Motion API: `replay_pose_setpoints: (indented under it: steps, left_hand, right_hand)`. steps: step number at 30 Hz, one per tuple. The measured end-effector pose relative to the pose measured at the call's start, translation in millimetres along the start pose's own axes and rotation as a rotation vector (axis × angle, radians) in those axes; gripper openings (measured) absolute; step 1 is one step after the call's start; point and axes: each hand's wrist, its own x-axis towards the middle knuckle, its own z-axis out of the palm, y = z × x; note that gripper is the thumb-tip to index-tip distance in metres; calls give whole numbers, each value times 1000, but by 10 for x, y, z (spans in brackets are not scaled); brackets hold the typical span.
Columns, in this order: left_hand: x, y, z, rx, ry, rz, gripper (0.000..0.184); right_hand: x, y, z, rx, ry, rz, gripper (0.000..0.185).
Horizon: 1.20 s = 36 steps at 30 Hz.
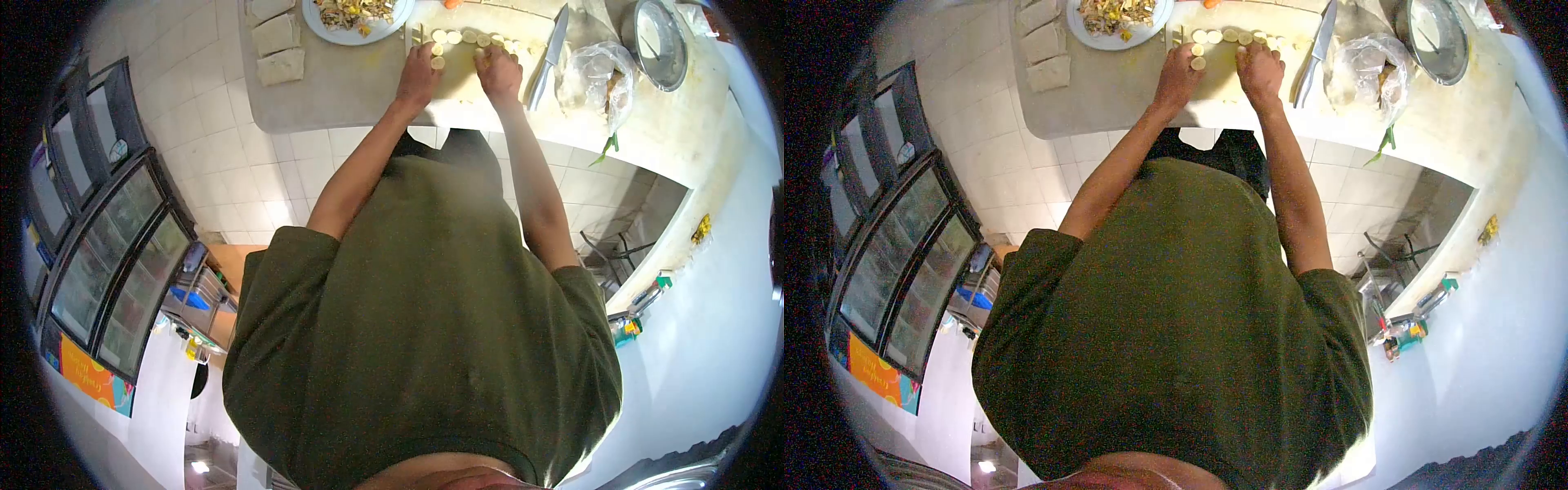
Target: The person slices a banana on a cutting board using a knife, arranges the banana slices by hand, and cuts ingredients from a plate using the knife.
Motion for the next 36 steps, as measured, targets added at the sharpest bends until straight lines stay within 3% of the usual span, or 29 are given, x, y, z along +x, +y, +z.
replay_pose_setpoints:
  steps: [4, 10, 13, 16, 19, 22, 24, 28, 30, 31, 34, 36]
  left_hand:
    - [23, -4, -10, -78, -10, -6, 52]
    - [-34, -59, -104, -20, 26, 200, 47]
    - [-5, -76, -128, 108, -62, 114, 43]
    - [-104, -17, -146, -25, 16, -46, 41]
    - [-96, 63, -201, 48, -90, -213, 42]
    - [-227, 9, -121, 21, 19, -98, 43]
    - [-307, 13, -64, -43, 64, -176, 42]
    - [-393, 96, 28, 60, 77, -173, 45]
    - [-400, 201, 82, 140, 63, -173, 46]
    - [-410, 263, 123, 179, 55, -172, 46]
    - [-424, 424, 303, 248, 132, -87, 43]
    - [-423, 471, 416, 300, 254, -75, 41]
  right_hand:
    - [-47, -107, -17, -72, -105, 72, 36]
    - [-247, -204, -16, -43, -107, -109, 34]
    - [-366, -227, 117, -39, -47, -237, 27]
    - [-457, -302, 162, 64, -3, -323, 24]
    - [-412, -371, 190, 135, -88, -258, 24]
    - [-364, -367, 144, 253, -150, -238, 23]
    - [-354, -239, 56, 364, -192, -218, 23]
    - [-347, 199, -57, 167, 158, -121, 29]
    - [-287, 437, -122, 205, 164, -57, 28]
    - [-250, 510, -172, 242, 47, -6, 32]
    - [-174, 672, -203, 198, -104, -155, 35]
    - [-164, 748, -180, 113, -86, -228, 37]
